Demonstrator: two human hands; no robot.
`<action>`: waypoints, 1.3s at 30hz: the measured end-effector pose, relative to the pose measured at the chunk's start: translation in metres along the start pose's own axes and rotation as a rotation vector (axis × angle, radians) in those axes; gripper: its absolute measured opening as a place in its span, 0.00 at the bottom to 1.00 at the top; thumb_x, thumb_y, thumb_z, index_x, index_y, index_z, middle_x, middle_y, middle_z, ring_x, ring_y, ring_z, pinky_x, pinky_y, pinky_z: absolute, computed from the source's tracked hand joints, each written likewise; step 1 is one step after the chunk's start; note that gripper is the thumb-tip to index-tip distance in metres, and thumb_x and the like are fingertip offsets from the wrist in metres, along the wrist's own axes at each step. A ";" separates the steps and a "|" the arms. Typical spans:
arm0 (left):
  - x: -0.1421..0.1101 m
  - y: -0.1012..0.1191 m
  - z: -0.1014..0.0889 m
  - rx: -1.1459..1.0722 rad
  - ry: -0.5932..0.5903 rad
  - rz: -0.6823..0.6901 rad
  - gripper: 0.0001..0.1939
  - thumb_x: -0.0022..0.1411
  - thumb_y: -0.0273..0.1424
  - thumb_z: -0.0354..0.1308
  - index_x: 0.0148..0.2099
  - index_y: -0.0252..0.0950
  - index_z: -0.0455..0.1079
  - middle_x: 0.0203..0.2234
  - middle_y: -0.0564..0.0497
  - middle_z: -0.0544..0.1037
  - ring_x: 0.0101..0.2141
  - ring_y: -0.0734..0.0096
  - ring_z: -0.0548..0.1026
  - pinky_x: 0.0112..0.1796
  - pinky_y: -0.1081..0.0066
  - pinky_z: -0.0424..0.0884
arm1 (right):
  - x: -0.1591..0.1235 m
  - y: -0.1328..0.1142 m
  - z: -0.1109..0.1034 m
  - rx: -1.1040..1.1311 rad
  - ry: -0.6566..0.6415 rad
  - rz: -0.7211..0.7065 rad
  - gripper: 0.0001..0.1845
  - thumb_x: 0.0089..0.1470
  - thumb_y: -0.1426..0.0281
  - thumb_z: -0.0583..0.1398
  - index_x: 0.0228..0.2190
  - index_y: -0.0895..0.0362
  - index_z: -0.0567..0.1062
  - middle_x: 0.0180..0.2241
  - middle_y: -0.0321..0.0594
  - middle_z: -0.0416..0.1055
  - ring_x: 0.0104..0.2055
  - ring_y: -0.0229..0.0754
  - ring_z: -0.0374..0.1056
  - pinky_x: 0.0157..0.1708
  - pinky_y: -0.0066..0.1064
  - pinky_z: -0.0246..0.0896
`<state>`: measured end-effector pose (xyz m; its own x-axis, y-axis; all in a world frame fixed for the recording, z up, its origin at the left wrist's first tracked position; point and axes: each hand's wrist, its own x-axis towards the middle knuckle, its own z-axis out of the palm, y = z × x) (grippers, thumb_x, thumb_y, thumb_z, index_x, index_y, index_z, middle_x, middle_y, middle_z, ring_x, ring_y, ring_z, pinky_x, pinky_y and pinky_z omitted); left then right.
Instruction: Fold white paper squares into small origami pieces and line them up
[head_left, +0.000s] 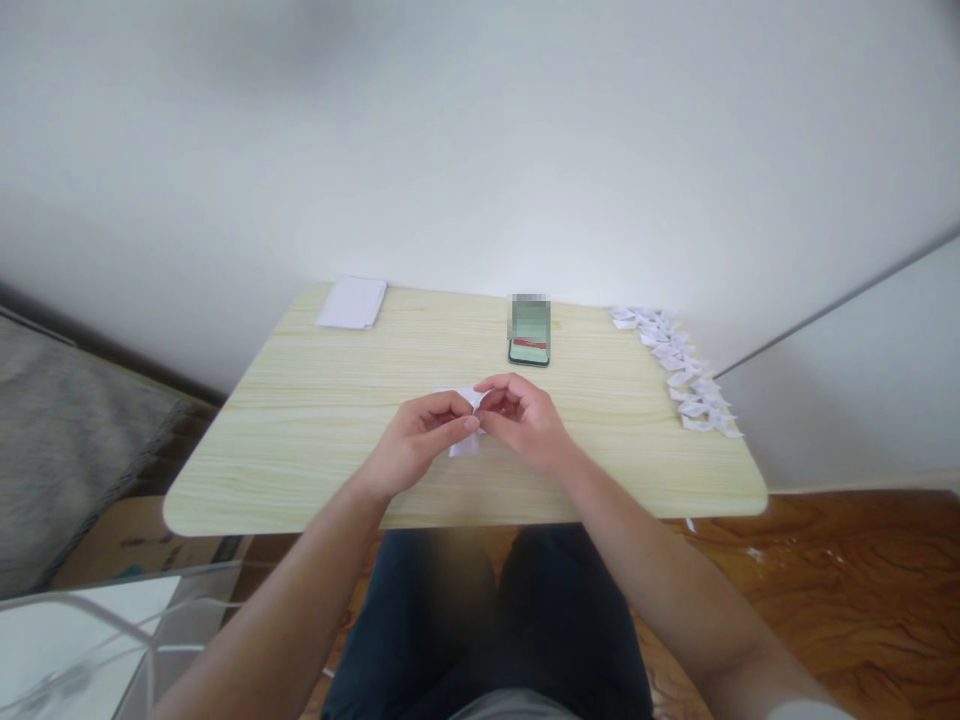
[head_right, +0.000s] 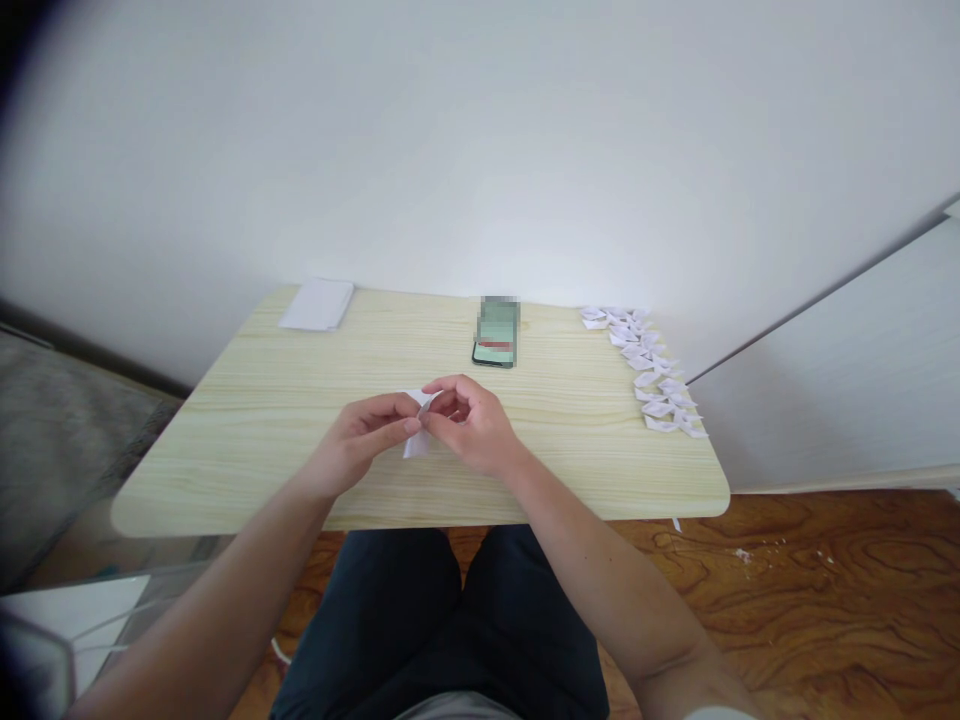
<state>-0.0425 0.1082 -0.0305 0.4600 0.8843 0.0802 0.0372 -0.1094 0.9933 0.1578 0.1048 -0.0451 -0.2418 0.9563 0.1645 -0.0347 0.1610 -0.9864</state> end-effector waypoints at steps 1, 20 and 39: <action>0.000 -0.001 0.000 -0.002 0.001 0.002 0.14 0.66 0.39 0.64 0.33 0.35 0.73 0.26 0.53 0.71 0.30 0.70 0.68 0.34 0.69 0.63 | 0.000 0.001 0.001 0.041 0.013 0.018 0.22 0.52 0.68 0.70 0.49 0.50 0.75 0.34 0.35 0.76 0.36 0.39 0.73 0.39 0.33 0.69; 0.024 0.019 0.017 0.247 0.097 0.185 0.05 0.67 0.32 0.60 0.39 0.38 0.76 0.45 0.46 0.80 0.46 0.59 0.76 0.51 0.59 0.70 | 0.021 -0.024 -0.040 0.295 -0.021 0.307 0.26 0.57 0.52 0.67 0.54 0.46 0.73 0.42 0.40 0.79 0.37 0.44 0.78 0.30 0.36 0.80; 0.126 0.157 -0.004 0.157 0.470 0.596 0.09 0.69 0.38 0.59 0.46 0.40 0.76 0.43 0.48 0.80 0.46 0.59 0.77 0.46 0.59 0.77 | 0.068 -0.168 -0.080 -0.074 0.296 -0.434 0.06 0.58 0.62 0.69 0.34 0.51 0.81 0.31 0.36 0.79 0.33 0.43 0.75 0.35 0.38 0.76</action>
<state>0.0183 0.2045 0.1358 0.0183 0.7515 0.6595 0.0431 -0.6596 0.7504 0.2242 0.1626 0.1319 0.0642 0.8242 0.5626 0.0005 0.5638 -0.8259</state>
